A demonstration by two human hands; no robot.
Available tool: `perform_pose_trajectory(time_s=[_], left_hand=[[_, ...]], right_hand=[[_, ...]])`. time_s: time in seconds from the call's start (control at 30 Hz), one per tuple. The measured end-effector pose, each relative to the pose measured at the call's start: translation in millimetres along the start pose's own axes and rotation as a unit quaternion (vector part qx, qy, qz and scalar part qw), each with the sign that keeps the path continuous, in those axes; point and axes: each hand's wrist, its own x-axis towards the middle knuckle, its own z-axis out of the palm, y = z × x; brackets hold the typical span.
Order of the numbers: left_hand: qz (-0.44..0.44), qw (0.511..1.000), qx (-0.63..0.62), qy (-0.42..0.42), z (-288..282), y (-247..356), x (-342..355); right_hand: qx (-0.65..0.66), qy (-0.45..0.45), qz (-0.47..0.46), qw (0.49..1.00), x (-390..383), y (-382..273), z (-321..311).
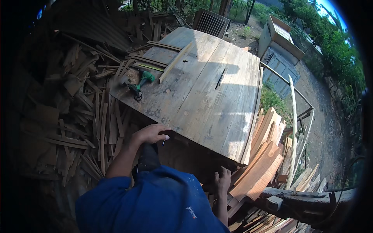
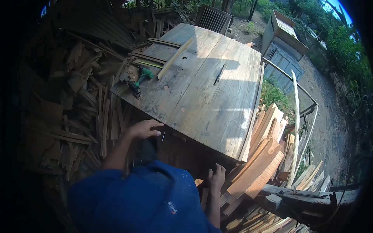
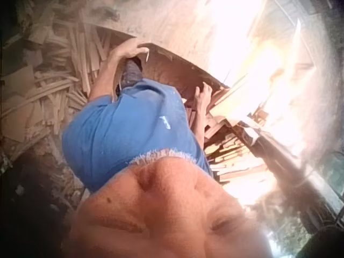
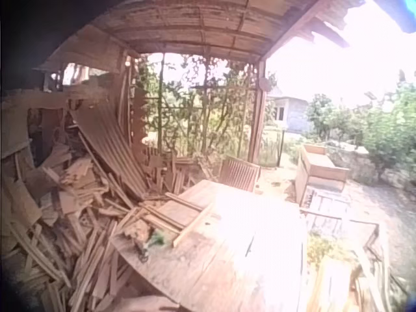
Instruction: The person measures wood boards with a tape measure, cuts them using a table saw, and then passes the boards over a jointer-planer machine to smooth the surfaces.
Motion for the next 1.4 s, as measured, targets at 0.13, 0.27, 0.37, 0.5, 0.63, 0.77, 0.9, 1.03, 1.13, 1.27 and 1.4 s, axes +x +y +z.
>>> perform_pose_trajectory(time_s=[0.13,0.27,0.37,0.5,0.63,0.77,0.9,1.03,1.13,1.27,1.4], left_hand=[[-0.055,0.996,-0.056,0.043,8.7,-67.2,-31.5],[-0.096,0.968,-0.226,0.055,17.8,-135.6,-9.0],[-0.141,0.956,-0.228,0.118,21.1,-206.0,35.2],[-0.150,0.924,-0.190,0.296,11.8,-298.7,125.0],[-0.069,0.878,-0.054,0.471,-1.1,-368.1,178.4],[-0.067,0.889,0.043,0.451,-8.2,-370.0,203.6],[-0.117,0.923,0.019,0.367,-14.3,-379.0,197.3],[-0.089,0.913,0.029,0.396,-17.2,-385.0,193.8],[-0.089,0.927,0.030,0.364,-25.0,-381.9,191.4],[-0.079,0.927,0.021,0.366,-24.3,-383.5,190.0],[-0.074,0.931,-0.006,0.358,-30.5,-381.9,188.1]], right_hand=[[0.000,-0.178,-0.097,0.979,37.9,-84.9,86.1],[-0.012,-0.210,-0.147,0.967,122.9,-138.0,148.8],[0.041,-0.218,-0.134,0.966,191.0,-207.3,193.2],[-0.027,-0.152,-0.221,0.963,306.1,-319.5,283.8],[-0.122,-0.083,-0.342,0.928,418.6,-421.3,393.3],[-0.190,-0.135,-0.393,0.889,513.4,-466.7,475.6],[-0.247,-0.123,-0.454,0.847,541.8,-479.4,530.4],[-0.289,-0.127,-0.454,0.833,553.9,-468.0,544.1],[-0.287,-0.124,-0.408,0.858,553.3,-456.1,535.7],[-0.297,-0.081,-0.418,0.855,563.5,-420.2,507.7],[-0.250,0.057,-0.418,0.872,556.0,-410.6,484.1]])
